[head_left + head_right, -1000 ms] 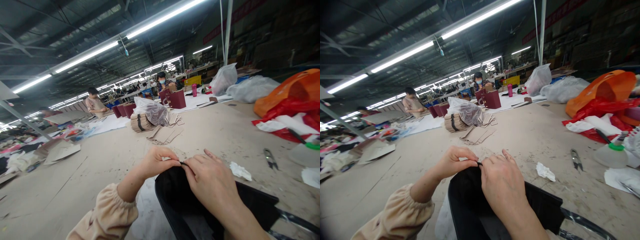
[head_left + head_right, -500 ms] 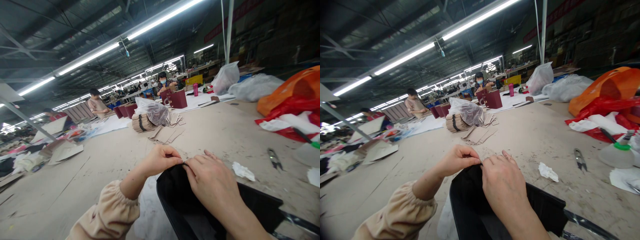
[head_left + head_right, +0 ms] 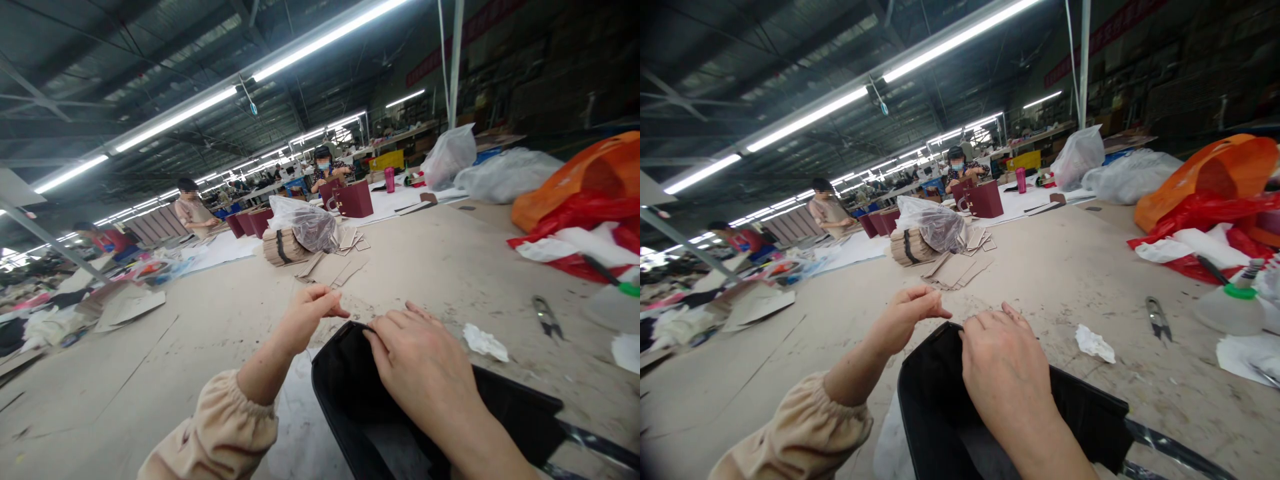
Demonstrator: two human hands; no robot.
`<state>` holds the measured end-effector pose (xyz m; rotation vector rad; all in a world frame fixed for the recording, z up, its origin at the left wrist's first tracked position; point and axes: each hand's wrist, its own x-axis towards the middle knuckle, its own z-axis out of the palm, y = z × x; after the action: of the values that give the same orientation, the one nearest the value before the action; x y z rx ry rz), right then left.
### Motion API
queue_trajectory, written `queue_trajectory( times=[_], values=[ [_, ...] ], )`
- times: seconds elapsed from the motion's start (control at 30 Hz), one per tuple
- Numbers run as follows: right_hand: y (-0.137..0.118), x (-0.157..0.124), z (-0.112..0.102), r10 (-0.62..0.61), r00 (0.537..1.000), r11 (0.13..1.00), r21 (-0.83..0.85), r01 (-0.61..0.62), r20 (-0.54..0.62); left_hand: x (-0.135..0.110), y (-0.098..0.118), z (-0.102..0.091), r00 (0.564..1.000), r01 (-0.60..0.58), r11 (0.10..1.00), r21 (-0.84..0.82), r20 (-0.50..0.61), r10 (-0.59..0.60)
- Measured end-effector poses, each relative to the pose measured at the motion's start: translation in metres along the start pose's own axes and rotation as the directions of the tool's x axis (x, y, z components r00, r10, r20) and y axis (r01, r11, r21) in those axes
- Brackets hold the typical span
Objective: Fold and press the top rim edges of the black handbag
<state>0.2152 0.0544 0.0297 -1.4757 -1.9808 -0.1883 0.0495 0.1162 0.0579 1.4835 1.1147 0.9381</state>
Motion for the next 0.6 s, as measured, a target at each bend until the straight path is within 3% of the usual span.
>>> queue_trajectory(
  times=[0.17,0.23,0.3,0.37,0.4,0.5,0.6],
  values=[
    [0.001,-0.001,0.0,0.003,1.0,1.0,-0.007,-0.003,0.0,-0.011,0.006,0.003,0.964,-0.171,0.942,0.288,0.246,0.1],
    [0.001,-0.001,0.0,0.004,1.0,1.0,-0.005,-0.004,0.007,-0.01,0.006,0.0,0.981,-0.176,0.863,0.473,0.155,0.116],
    [0.0,-0.001,0.001,0.009,1.0,1.0,-0.007,-0.009,0.013,-0.008,0.004,-0.007,0.985,-0.105,0.777,0.621,-0.042,0.167],
    [0.0,-0.001,0.001,0.016,1.0,1.0,-0.012,-0.016,0.014,-0.007,0.004,-0.015,0.97,-0.033,0.757,0.653,-0.16,0.181],
    [0.0,0.0,0.001,0.018,1.0,1.0,-0.014,-0.018,0.015,-0.008,0.004,-0.018,0.971,-0.028,0.776,0.63,-0.167,0.171],
    [-0.001,0.0,-0.001,0.014,1.0,1.0,-0.018,-0.014,0.016,-0.014,0.006,-0.021,0.983,-0.144,0.829,0.541,-0.015,0.181],
    [0.0,0.0,-0.002,0.01,1.0,1.0,-0.022,-0.01,0.006,-0.018,0.009,-0.012,0.95,-0.312,0.807,0.501,0.186,0.252]
  ],
)
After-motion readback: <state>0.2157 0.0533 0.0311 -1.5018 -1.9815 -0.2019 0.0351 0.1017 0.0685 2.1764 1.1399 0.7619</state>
